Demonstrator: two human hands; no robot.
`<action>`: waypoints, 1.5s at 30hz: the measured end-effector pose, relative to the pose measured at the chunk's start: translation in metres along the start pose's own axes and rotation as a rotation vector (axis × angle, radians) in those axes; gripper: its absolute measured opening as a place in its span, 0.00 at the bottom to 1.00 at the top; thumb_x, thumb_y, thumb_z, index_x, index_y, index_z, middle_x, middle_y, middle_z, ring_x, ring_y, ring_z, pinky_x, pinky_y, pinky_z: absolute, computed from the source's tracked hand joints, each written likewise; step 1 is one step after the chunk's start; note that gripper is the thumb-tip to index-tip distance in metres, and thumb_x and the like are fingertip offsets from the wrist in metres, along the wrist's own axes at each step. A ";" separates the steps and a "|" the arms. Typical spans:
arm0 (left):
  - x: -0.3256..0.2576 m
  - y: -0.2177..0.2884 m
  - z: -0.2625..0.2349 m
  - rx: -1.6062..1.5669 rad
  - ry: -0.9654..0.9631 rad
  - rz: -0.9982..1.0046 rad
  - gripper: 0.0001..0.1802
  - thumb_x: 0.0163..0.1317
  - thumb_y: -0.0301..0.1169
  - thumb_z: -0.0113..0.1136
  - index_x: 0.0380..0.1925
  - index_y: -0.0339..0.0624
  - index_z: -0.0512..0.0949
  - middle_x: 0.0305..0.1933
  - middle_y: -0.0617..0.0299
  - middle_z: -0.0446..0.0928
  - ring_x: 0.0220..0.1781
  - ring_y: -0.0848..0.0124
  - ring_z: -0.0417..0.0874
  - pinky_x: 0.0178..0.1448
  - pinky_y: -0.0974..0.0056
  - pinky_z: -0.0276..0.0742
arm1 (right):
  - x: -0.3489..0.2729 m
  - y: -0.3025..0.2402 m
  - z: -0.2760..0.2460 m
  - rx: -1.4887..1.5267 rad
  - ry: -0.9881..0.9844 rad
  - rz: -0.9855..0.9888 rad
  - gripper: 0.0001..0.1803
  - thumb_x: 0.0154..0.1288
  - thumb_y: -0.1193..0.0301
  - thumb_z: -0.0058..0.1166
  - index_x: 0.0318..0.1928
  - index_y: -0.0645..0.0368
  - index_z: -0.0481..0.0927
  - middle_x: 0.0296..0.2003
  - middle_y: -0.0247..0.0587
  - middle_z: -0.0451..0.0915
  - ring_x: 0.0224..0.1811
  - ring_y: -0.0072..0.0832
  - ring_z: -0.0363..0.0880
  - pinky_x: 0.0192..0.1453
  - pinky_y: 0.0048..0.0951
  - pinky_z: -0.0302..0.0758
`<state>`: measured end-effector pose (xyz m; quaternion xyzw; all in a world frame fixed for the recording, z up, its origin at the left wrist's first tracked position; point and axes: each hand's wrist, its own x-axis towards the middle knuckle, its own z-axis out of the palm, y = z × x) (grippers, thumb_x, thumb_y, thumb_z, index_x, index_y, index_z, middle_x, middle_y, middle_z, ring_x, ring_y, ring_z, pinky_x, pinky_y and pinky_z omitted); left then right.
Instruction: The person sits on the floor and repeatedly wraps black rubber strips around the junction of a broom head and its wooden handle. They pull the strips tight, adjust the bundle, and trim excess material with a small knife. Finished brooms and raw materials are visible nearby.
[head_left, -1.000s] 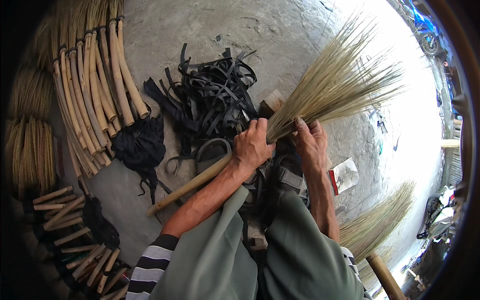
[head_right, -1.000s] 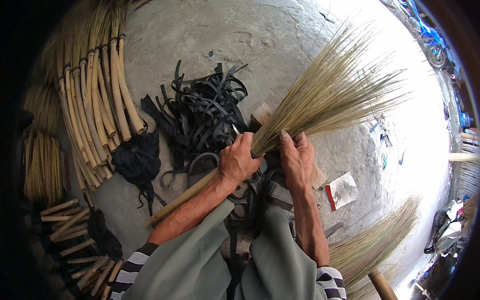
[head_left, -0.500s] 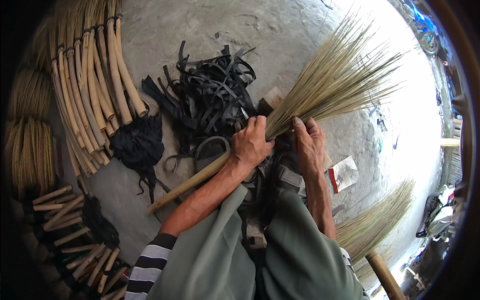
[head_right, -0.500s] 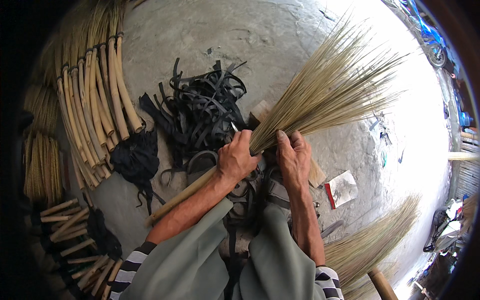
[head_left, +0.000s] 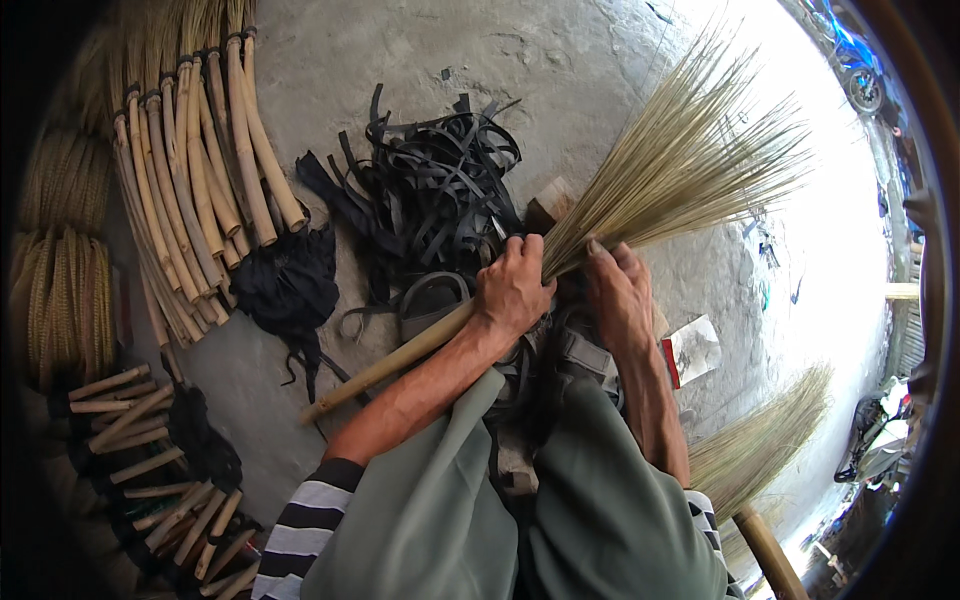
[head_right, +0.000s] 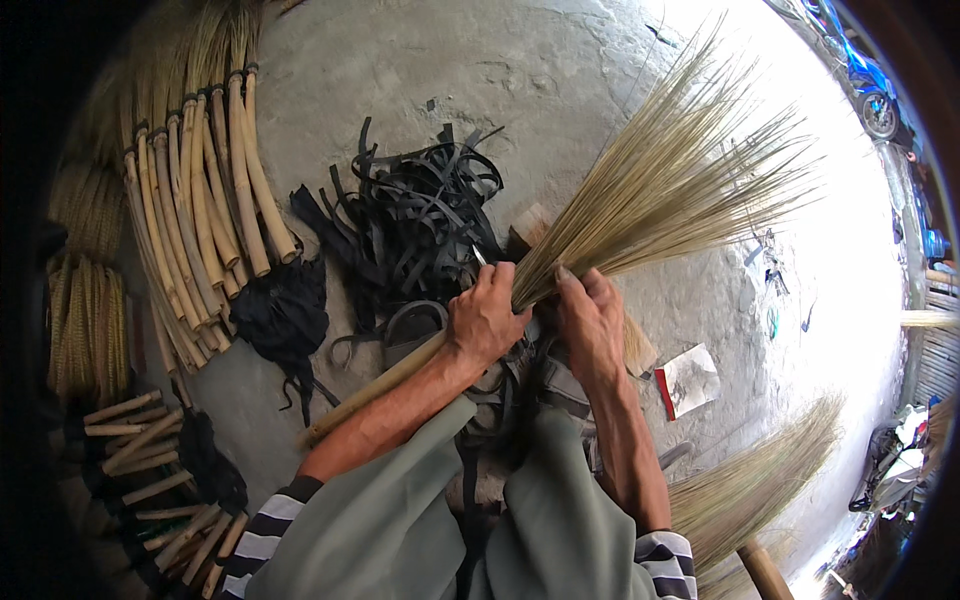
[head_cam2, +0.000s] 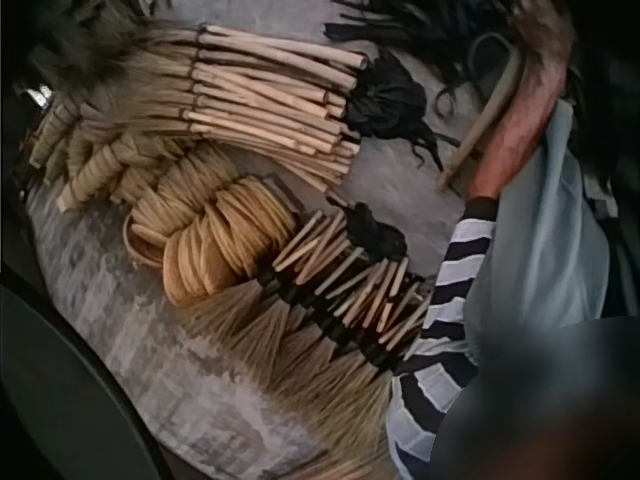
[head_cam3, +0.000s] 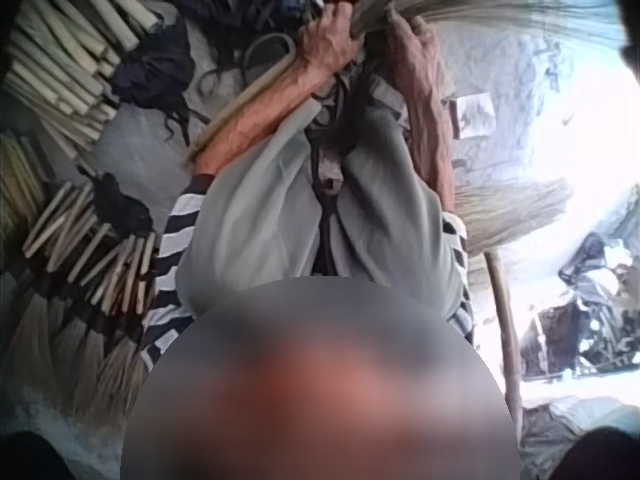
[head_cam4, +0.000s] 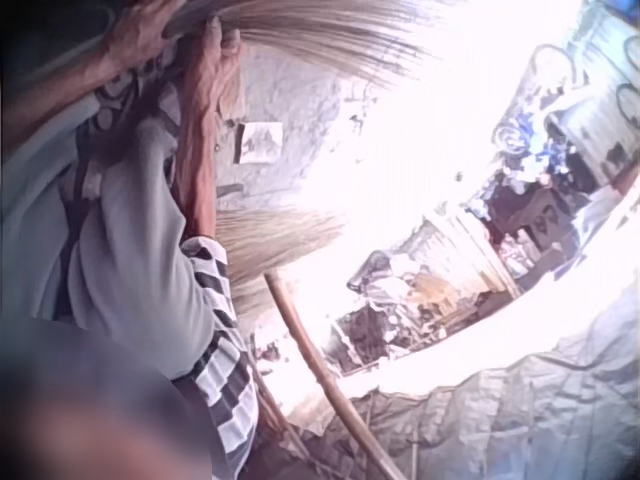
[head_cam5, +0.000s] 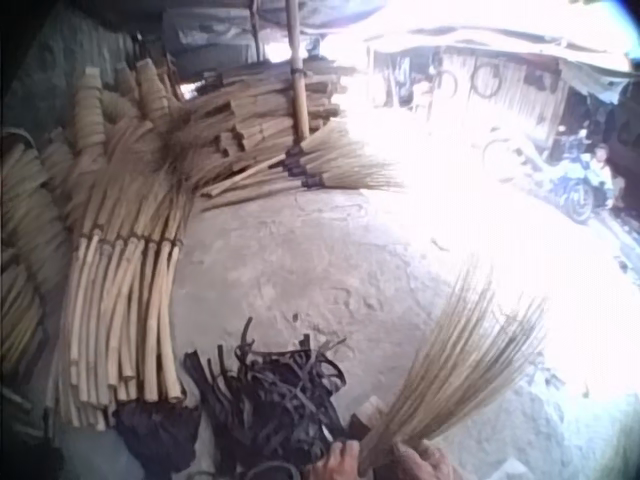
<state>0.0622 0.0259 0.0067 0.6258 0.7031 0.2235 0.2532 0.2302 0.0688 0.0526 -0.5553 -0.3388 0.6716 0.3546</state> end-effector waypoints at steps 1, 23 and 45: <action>0.001 0.000 0.000 -0.008 -0.010 0.003 0.32 0.62 0.36 0.83 0.56 0.43 0.71 0.52 0.44 0.82 0.50 0.36 0.92 0.49 0.37 0.92 | -0.005 0.004 -0.004 0.039 0.007 -0.003 0.13 0.88 0.59 0.63 0.52 0.55 0.87 0.30 0.20 0.80 0.25 0.10 0.68 0.28 0.21 0.63; -0.009 -0.004 -0.023 -0.189 -0.146 0.083 0.37 0.63 0.42 0.84 0.66 0.39 0.76 0.60 0.42 0.87 0.61 0.37 0.90 0.62 0.41 0.86 | -0.047 0.064 -0.034 -0.468 0.065 -0.024 0.14 0.87 0.66 0.60 0.56 0.66 0.87 0.42 0.39 0.89 0.45 0.26 0.84 0.54 0.33 0.82; -0.008 -0.004 -0.028 -0.224 -0.171 -0.027 0.44 0.61 0.47 0.86 0.70 0.43 0.74 0.60 0.44 0.89 0.61 0.39 0.92 0.63 0.41 0.88 | -0.051 0.120 -0.033 -0.731 0.099 -0.195 0.13 0.80 0.69 0.62 0.60 0.58 0.88 0.46 0.55 0.90 0.51 0.47 0.93 0.57 0.43 0.85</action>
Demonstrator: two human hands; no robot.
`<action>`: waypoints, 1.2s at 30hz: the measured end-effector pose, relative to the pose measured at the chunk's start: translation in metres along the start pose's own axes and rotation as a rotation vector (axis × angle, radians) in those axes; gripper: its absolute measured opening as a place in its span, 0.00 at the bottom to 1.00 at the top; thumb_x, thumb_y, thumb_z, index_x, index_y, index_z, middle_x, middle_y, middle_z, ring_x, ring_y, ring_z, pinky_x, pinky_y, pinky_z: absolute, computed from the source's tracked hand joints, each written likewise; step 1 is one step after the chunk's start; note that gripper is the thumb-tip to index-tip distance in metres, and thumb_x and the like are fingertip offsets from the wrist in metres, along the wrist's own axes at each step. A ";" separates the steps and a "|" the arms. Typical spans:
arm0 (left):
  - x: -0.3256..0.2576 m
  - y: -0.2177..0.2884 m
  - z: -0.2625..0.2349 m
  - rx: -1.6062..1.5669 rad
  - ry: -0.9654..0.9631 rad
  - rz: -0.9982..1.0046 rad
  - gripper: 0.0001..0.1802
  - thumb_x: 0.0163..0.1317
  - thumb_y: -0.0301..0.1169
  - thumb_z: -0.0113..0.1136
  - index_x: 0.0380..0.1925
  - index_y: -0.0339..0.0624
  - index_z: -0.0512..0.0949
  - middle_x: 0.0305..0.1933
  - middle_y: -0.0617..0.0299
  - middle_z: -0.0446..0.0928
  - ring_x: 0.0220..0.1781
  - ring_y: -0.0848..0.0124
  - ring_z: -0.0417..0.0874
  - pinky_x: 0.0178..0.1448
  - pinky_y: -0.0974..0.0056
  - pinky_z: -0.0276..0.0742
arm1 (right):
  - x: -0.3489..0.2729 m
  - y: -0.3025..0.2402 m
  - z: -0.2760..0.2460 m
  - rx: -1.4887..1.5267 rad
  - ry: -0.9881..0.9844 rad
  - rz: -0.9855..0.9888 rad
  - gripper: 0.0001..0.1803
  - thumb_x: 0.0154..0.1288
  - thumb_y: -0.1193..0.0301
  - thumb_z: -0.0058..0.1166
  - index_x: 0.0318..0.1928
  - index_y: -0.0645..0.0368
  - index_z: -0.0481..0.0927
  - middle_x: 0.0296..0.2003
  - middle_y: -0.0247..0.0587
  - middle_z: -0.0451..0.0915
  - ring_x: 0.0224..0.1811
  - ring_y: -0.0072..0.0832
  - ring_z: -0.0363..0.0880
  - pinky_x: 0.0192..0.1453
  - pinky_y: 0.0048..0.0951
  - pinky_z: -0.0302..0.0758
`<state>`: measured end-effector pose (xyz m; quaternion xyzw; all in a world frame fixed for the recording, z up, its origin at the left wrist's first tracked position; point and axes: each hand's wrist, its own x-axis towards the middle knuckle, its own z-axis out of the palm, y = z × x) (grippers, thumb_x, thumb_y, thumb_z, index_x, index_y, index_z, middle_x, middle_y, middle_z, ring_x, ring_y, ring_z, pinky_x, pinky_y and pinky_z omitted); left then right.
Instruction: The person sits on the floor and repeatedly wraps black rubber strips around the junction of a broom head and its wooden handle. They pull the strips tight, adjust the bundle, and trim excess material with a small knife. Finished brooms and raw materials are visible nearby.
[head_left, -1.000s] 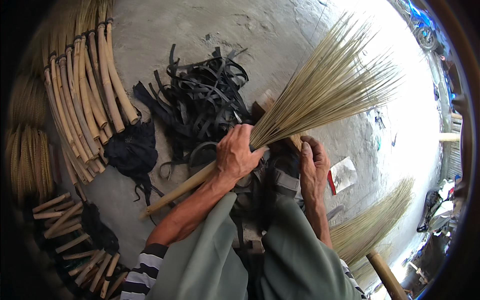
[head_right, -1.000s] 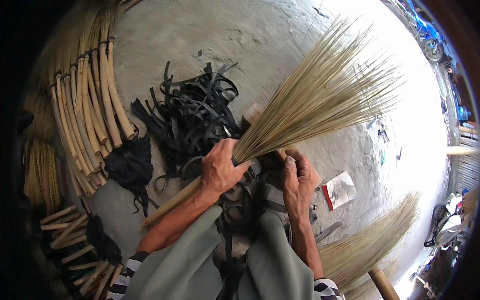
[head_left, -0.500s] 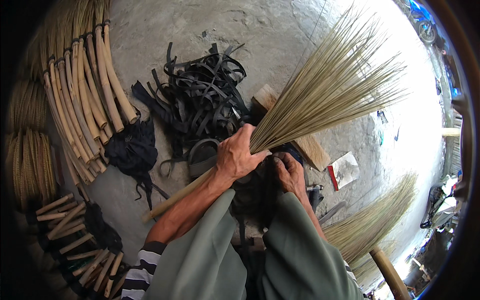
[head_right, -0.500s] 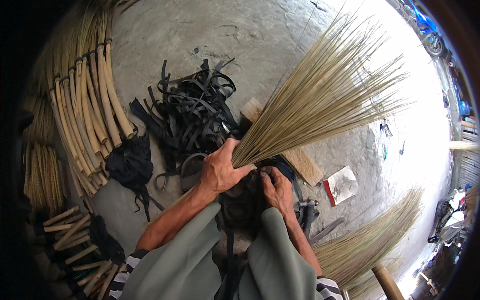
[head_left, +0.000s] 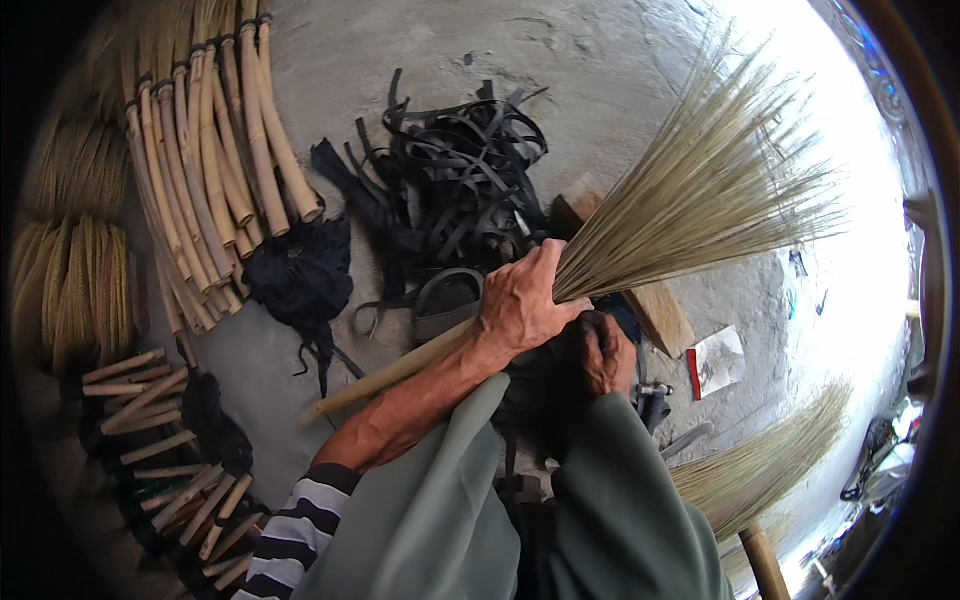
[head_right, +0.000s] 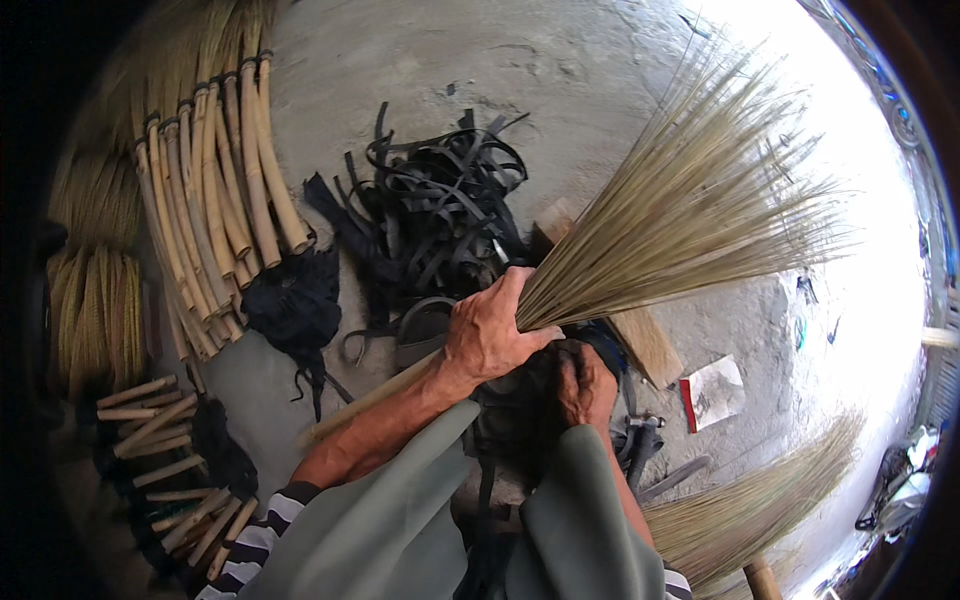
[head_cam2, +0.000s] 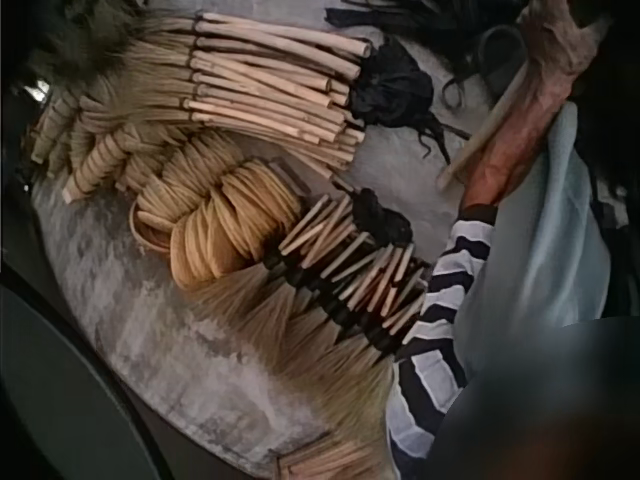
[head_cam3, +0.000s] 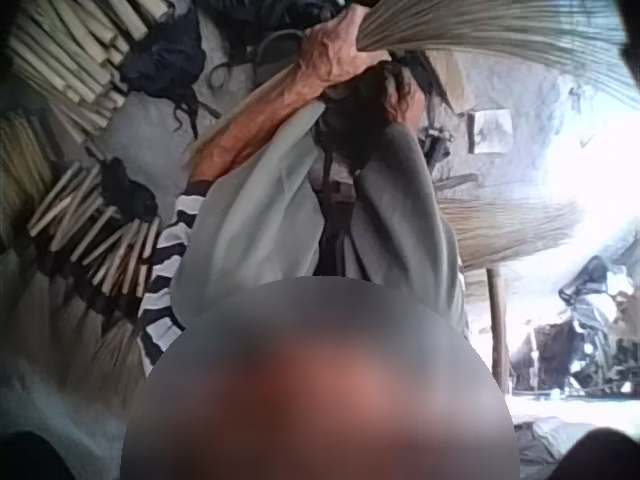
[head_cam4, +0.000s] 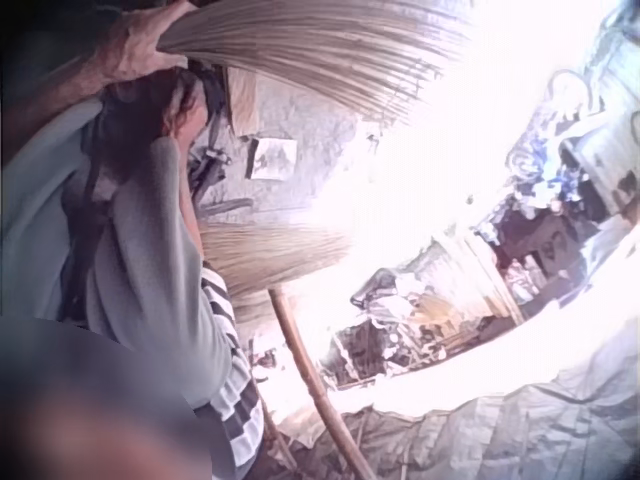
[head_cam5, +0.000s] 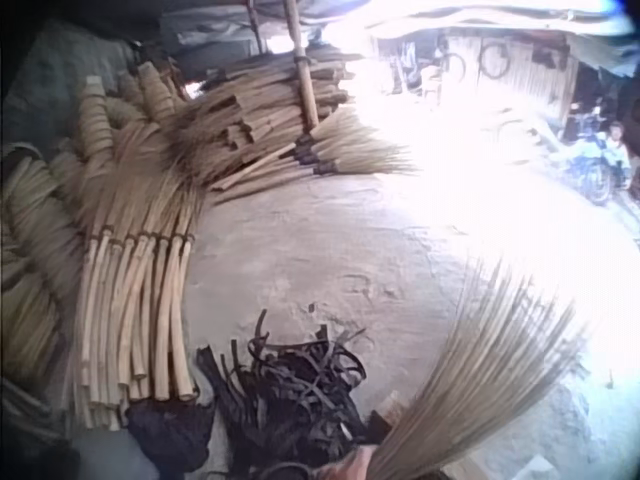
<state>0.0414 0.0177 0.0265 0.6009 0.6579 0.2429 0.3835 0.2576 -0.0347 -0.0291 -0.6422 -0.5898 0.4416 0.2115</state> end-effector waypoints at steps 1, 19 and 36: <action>-0.003 -0.002 -0.002 0.019 0.029 0.009 0.43 0.61 0.48 0.87 0.70 0.43 0.74 0.61 0.45 0.89 0.61 0.39 0.92 0.63 0.41 0.88 | 0.000 0.003 0.001 -0.025 0.008 -0.014 0.14 0.80 0.68 0.63 0.60 0.57 0.88 0.47 0.55 0.90 0.51 0.49 0.93 0.58 0.43 0.85; -0.003 -0.017 0.011 -0.130 0.053 0.123 0.50 0.71 0.61 0.74 0.77 0.33 0.72 0.62 0.37 0.87 0.60 0.35 0.91 0.61 0.39 0.89 | 0.005 0.010 0.006 -0.113 0.058 -0.022 0.12 0.82 0.65 0.63 0.53 0.62 0.85 0.45 0.62 0.89 0.48 0.62 0.88 0.54 0.48 0.84; -0.021 -0.025 0.012 -0.437 0.157 0.061 0.23 0.86 0.41 0.61 0.67 0.32 0.83 0.60 0.37 0.89 0.62 0.39 0.91 0.66 0.45 0.87 | 0.005 0.000 0.005 0.037 0.026 0.051 0.16 0.84 0.67 0.61 0.63 0.62 0.87 0.52 0.59 0.93 0.55 0.51 0.94 0.61 0.42 0.85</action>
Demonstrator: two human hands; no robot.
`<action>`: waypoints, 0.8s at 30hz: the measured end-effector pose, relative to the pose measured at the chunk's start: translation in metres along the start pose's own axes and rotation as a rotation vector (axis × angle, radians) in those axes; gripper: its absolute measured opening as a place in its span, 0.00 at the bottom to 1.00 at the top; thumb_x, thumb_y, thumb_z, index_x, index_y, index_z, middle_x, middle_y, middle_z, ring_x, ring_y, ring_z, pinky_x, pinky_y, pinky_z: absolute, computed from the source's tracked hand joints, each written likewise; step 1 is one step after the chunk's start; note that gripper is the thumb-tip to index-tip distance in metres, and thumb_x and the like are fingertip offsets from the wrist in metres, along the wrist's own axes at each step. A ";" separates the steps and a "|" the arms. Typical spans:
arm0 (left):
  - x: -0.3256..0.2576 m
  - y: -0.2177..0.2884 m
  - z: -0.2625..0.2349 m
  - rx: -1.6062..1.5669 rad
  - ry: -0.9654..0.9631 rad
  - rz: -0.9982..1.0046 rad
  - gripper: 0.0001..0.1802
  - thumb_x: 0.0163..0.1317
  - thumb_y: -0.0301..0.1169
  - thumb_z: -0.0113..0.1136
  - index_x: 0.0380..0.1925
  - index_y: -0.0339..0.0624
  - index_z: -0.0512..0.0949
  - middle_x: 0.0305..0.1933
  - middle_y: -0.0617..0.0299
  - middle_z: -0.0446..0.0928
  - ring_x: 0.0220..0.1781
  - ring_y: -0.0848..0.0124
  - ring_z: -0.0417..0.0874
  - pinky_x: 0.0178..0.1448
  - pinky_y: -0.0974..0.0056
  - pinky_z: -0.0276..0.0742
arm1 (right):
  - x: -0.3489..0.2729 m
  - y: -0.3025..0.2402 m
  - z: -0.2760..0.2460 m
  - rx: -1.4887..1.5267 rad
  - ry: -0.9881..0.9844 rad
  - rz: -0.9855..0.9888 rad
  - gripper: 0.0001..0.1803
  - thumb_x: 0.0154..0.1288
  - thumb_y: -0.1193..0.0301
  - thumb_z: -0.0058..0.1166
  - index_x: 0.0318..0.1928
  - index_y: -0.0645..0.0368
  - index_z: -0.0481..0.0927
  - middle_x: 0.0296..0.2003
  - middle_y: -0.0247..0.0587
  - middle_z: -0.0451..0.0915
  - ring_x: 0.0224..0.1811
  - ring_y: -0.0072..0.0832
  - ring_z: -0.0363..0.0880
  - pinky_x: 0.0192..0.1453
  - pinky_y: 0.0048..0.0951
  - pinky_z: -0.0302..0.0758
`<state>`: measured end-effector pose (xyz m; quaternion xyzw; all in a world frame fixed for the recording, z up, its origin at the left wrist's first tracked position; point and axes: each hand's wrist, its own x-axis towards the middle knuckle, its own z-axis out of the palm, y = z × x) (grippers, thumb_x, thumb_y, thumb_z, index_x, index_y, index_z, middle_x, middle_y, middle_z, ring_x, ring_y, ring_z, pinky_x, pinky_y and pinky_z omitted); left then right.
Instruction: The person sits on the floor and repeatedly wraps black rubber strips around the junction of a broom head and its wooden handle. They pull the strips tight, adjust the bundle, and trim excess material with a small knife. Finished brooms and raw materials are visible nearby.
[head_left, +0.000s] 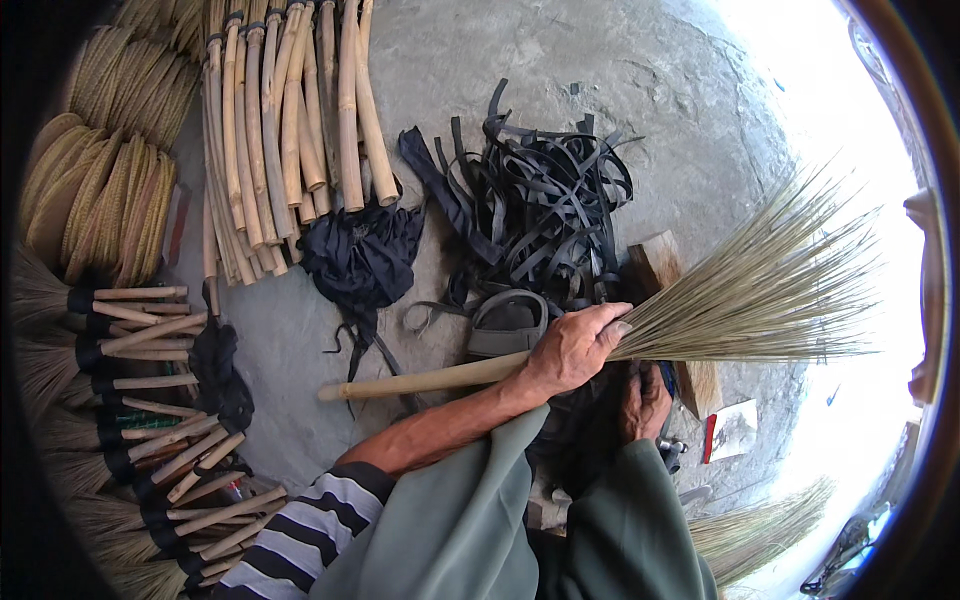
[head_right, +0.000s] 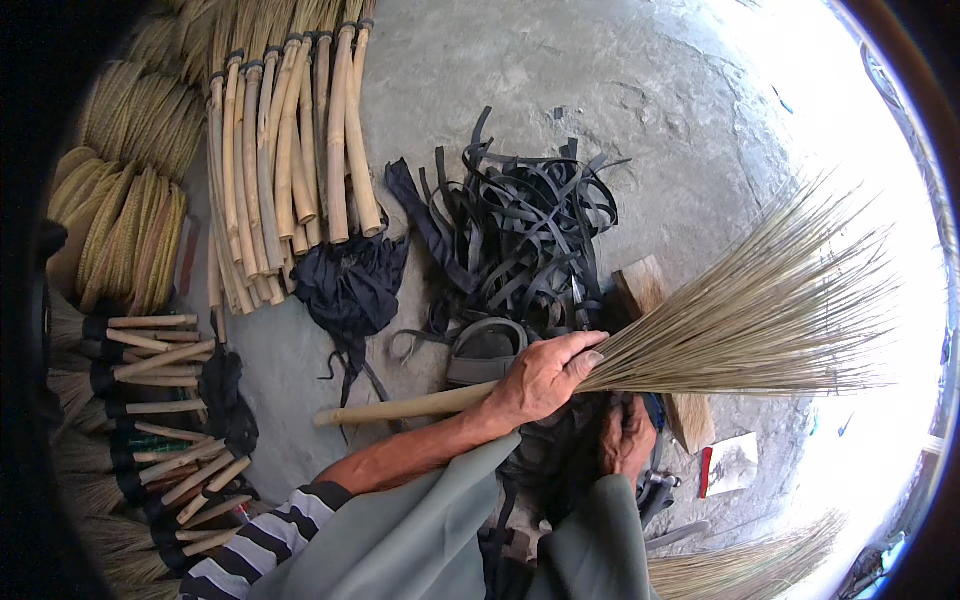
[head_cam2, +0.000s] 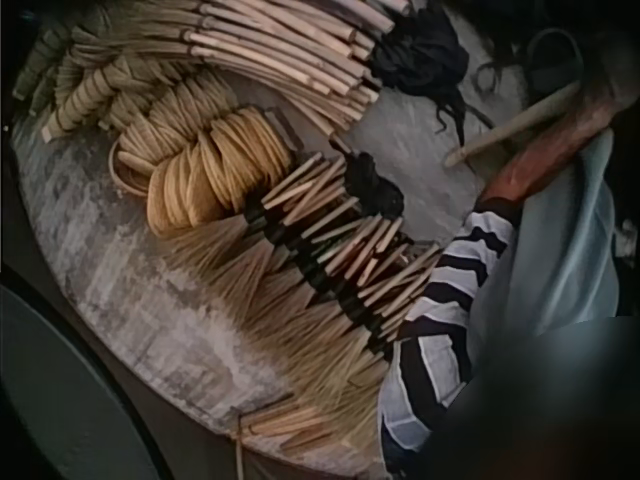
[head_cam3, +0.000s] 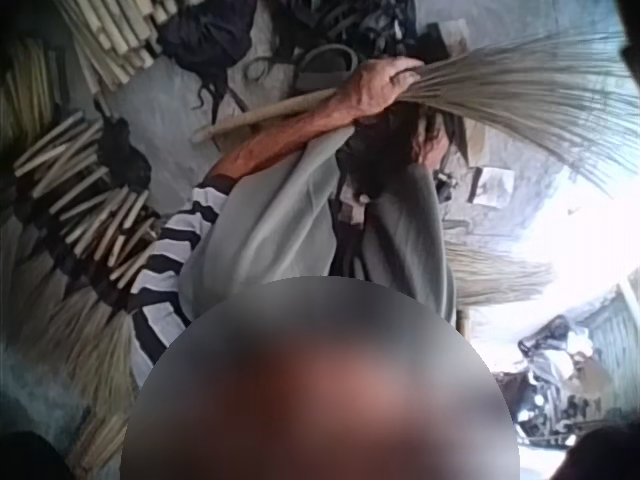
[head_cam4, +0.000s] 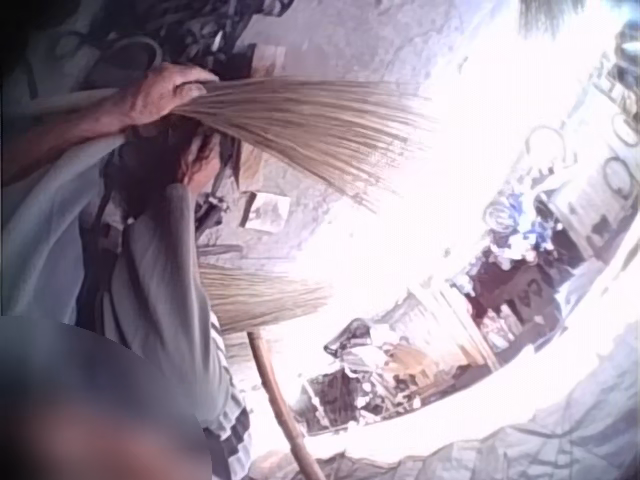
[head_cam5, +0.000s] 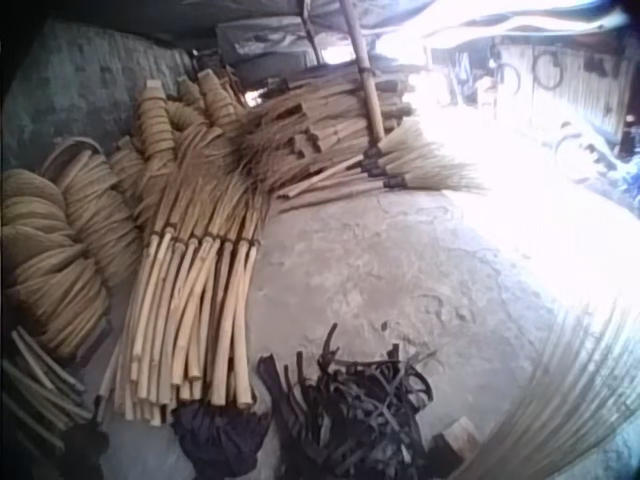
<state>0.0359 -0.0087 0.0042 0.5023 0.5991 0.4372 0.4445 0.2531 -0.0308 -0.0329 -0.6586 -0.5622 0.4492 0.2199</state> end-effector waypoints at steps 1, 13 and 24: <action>-0.003 0.001 -0.004 -0.008 -0.009 -0.022 0.22 0.86 0.40 0.61 0.66 0.33 0.83 0.60 0.37 0.89 0.61 0.38 0.91 0.65 0.45 0.87 | 0.000 0.001 0.000 -0.023 0.004 -0.010 0.16 0.84 0.67 0.61 0.63 0.62 0.87 0.52 0.59 0.93 0.55 0.51 0.94 0.61 0.42 0.85; 0.012 -0.022 -0.084 0.715 0.417 0.109 0.18 0.66 0.28 0.77 0.55 0.42 0.85 0.54 0.54 0.84 0.57 0.48 0.85 0.62 0.46 0.81 | 0.002 0.018 -0.002 -0.025 0.009 -0.099 0.13 0.83 0.66 0.62 0.58 0.60 0.89 0.49 0.56 0.93 0.52 0.53 0.93 0.59 0.44 0.86; 0.022 -0.049 -0.076 0.839 0.279 0.098 0.20 0.60 0.32 0.83 0.49 0.44 0.85 0.49 0.55 0.79 0.55 0.49 0.82 0.59 0.46 0.78 | 0.001 0.009 -0.003 -0.088 0.012 -0.073 0.12 0.83 0.67 0.63 0.58 0.59 0.89 0.48 0.55 0.93 0.52 0.52 0.93 0.60 0.42 0.86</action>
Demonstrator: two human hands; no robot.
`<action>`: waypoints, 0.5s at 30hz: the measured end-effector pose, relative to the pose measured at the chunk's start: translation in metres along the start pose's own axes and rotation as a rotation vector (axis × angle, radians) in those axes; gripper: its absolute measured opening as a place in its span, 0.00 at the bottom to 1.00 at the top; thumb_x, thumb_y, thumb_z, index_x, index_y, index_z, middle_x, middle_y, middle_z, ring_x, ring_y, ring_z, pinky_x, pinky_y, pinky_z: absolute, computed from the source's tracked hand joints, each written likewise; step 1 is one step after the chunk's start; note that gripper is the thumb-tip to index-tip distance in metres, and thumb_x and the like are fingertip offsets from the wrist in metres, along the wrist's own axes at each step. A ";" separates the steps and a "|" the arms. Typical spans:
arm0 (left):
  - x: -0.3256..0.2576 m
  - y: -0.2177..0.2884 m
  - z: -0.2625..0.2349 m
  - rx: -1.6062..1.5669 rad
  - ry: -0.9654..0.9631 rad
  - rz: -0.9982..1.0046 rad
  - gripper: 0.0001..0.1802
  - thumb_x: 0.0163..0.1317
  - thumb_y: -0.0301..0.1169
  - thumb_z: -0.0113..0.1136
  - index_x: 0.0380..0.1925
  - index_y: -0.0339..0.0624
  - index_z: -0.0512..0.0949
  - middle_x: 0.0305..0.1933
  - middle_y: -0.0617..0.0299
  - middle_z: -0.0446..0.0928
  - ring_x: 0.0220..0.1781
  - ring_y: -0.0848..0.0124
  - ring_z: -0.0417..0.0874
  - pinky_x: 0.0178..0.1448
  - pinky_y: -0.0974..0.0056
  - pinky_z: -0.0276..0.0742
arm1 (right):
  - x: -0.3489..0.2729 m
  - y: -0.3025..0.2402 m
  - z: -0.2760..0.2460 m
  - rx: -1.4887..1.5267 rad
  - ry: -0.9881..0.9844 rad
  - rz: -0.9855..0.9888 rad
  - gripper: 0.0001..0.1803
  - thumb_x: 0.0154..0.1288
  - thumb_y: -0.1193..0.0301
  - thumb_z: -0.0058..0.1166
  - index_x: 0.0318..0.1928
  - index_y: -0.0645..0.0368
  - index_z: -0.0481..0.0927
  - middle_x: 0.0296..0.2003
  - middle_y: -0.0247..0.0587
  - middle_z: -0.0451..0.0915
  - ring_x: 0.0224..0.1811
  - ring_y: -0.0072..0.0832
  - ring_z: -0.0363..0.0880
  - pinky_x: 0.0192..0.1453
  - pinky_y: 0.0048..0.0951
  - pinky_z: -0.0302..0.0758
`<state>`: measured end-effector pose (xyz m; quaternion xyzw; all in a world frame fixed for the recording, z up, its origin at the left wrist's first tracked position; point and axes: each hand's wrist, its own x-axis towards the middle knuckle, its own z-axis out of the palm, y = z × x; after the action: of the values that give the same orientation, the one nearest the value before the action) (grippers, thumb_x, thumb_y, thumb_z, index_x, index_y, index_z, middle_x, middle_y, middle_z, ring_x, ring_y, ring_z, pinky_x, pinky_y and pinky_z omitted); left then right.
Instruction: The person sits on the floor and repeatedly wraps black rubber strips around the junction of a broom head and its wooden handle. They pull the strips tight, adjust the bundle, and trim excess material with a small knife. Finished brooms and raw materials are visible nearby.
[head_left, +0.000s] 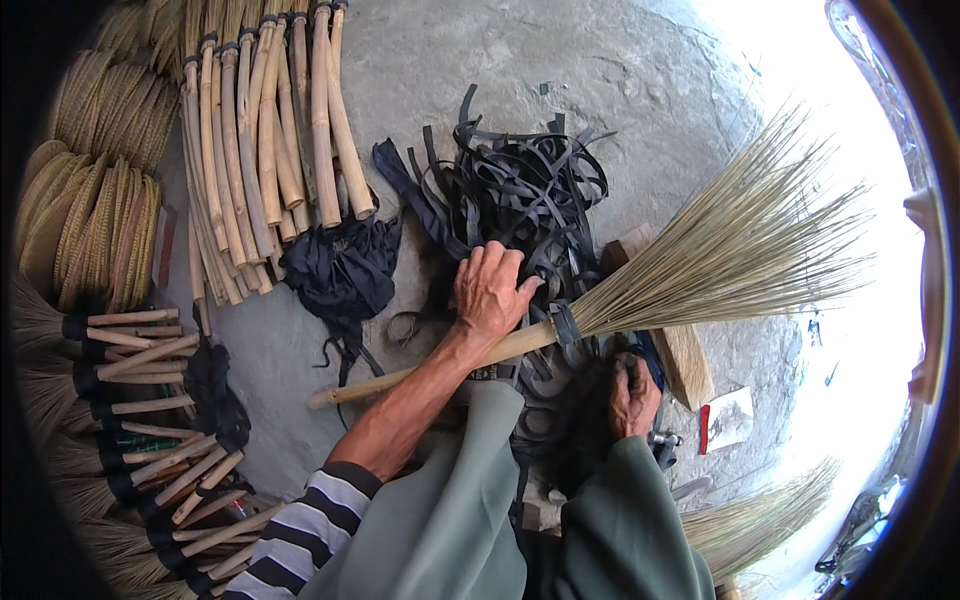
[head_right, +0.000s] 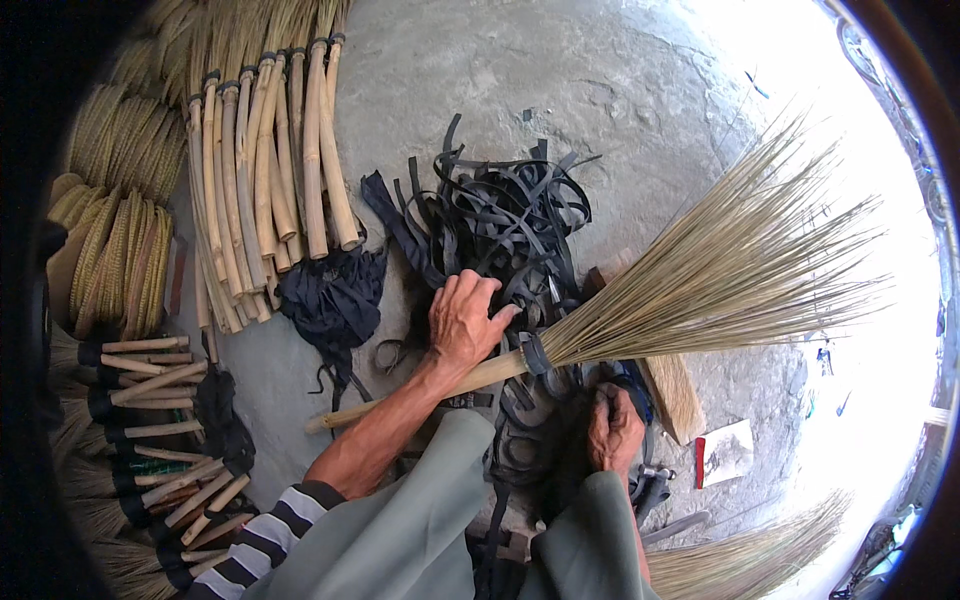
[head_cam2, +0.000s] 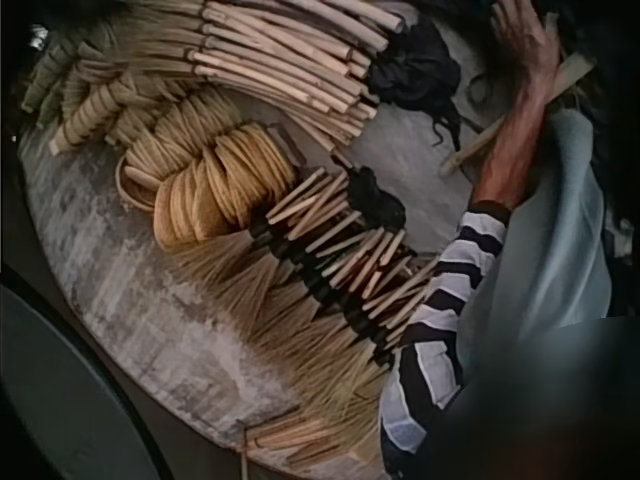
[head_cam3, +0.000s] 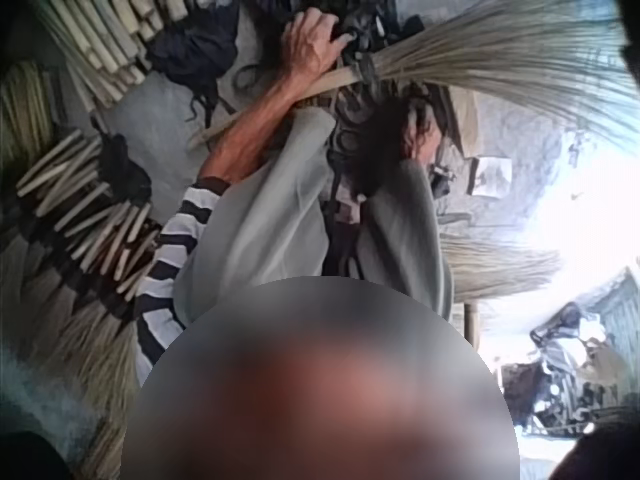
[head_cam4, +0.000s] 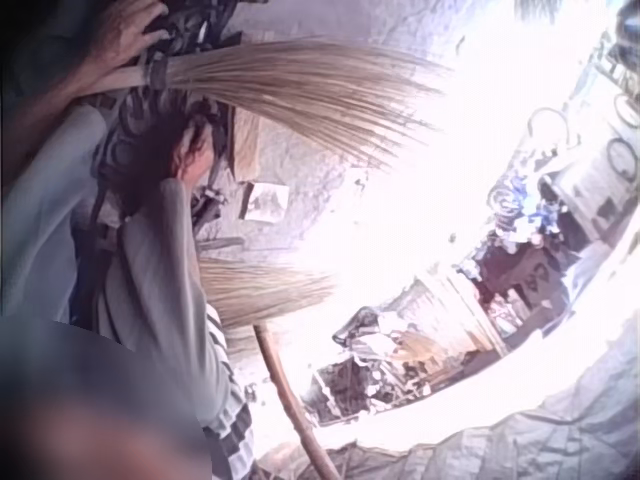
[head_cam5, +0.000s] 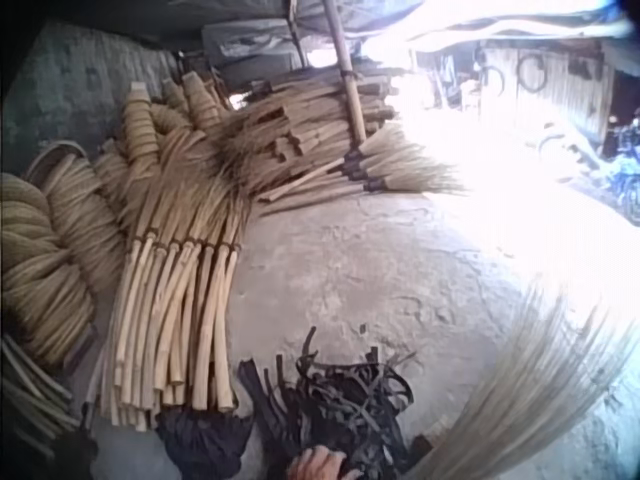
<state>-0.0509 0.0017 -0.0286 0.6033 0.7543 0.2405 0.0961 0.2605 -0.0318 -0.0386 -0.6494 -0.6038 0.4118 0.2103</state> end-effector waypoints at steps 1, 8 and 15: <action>0.001 0.000 0.002 0.010 -0.026 -0.007 0.20 0.59 0.32 0.83 0.50 0.44 0.86 0.50 0.55 0.80 0.55 0.49 0.82 0.59 0.46 0.78 | 0.000 -0.001 0.000 0.008 -0.002 0.008 0.12 0.82 0.67 0.63 0.58 0.59 0.89 0.48 0.54 0.93 0.52 0.52 0.93 0.60 0.42 0.86; 0.006 -0.005 0.011 -0.223 0.129 -0.149 0.12 0.60 0.31 0.83 0.39 0.42 0.89 0.40 0.56 0.82 0.42 0.58 0.85 0.48 0.53 0.80 | 0.000 0.004 0.000 0.010 -0.006 -0.022 0.12 0.83 0.67 0.62 0.57 0.59 0.89 0.46 0.53 0.92 0.51 0.50 0.93 0.61 0.41 0.85; -0.003 0.003 -0.059 -1.209 0.410 -0.508 0.05 0.75 0.21 0.74 0.41 0.38 0.84 0.40 0.59 0.91 0.40 0.78 0.86 0.51 0.70 0.82 | 0.000 -0.007 -0.007 0.056 -0.062 0.052 0.12 0.83 0.67 0.62 0.56 0.60 0.89 0.46 0.52 0.92 0.50 0.45 0.93 0.60 0.39 0.84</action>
<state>-0.0731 -0.0156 0.0235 0.1902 0.6086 0.6985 0.3248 0.2618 -0.0286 -0.0288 -0.6458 -0.5809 0.4537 0.1989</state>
